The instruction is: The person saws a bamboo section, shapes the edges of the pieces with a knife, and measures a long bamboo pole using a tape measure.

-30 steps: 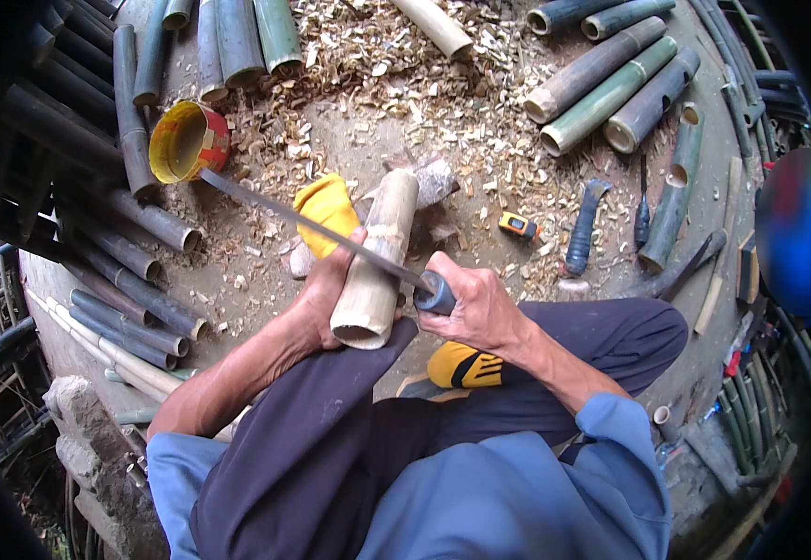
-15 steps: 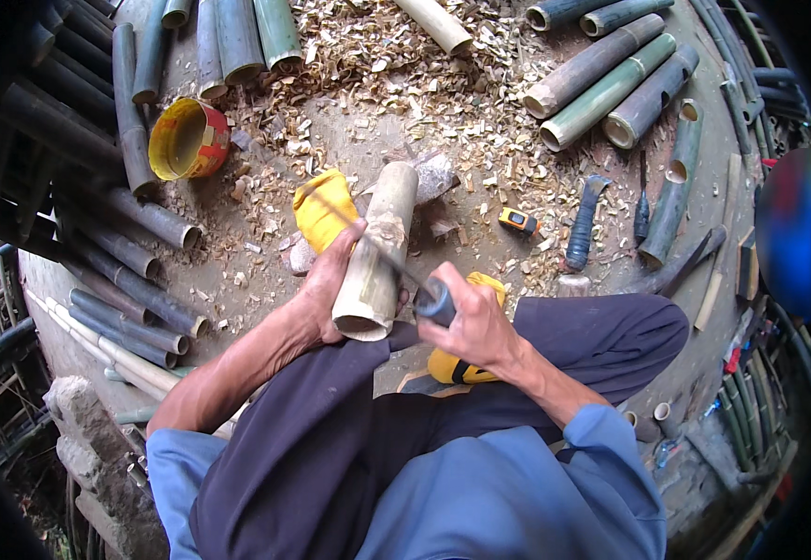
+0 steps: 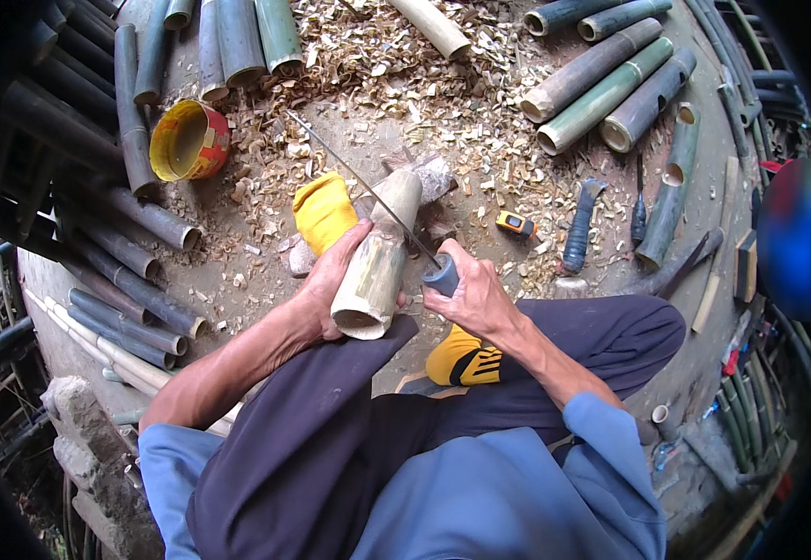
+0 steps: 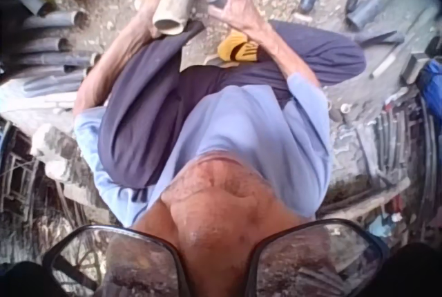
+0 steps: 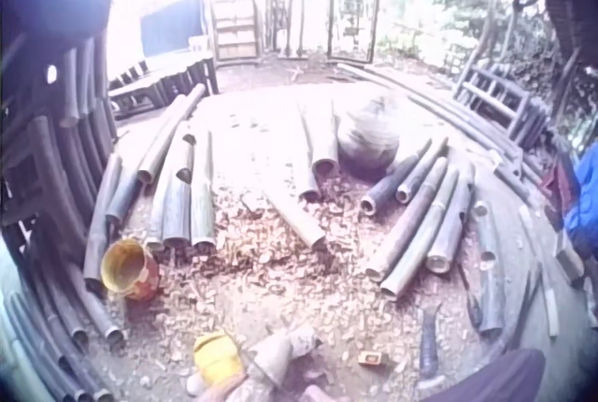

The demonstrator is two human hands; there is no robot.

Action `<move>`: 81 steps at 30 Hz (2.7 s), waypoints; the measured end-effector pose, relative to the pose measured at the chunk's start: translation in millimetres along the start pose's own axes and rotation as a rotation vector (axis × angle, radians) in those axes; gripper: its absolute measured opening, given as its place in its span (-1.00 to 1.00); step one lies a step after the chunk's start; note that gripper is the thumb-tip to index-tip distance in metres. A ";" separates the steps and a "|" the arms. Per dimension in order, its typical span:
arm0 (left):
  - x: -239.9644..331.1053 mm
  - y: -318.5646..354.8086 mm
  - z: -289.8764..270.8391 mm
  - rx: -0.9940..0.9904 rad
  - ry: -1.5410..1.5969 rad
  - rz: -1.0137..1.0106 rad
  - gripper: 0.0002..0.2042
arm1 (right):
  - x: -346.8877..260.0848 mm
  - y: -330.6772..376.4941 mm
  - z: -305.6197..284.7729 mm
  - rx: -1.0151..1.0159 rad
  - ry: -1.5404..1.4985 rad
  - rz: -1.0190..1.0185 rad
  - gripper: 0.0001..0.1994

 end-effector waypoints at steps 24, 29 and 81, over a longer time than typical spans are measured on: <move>-2.3 -3.8 -8.2 0.161 -0.128 0.044 -0.51 | 30.3 -5.1 -1.3 0.060 0.086 0.011 -0.63; 0.7 -8.6 -15.5 0.189 -0.034 0.099 -0.52 | -16.0 17.9 10.6 -0.037 0.021 -0.302 -0.68; 44.2 58.7 -17.0 0.413 -0.583 1.474 -0.30 | 14.7 13.5 16.5 0.235 -0.110 -0.100 -0.56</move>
Point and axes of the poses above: each hand's wrist, its own y-axis away from the middle knuckle, its own z-axis out of the palm, x = y × z, the point moved 5 cm from there along -y, towards the middle knuckle, and after that the axes turned 12 degrees about -y, right-handed, at the moved point
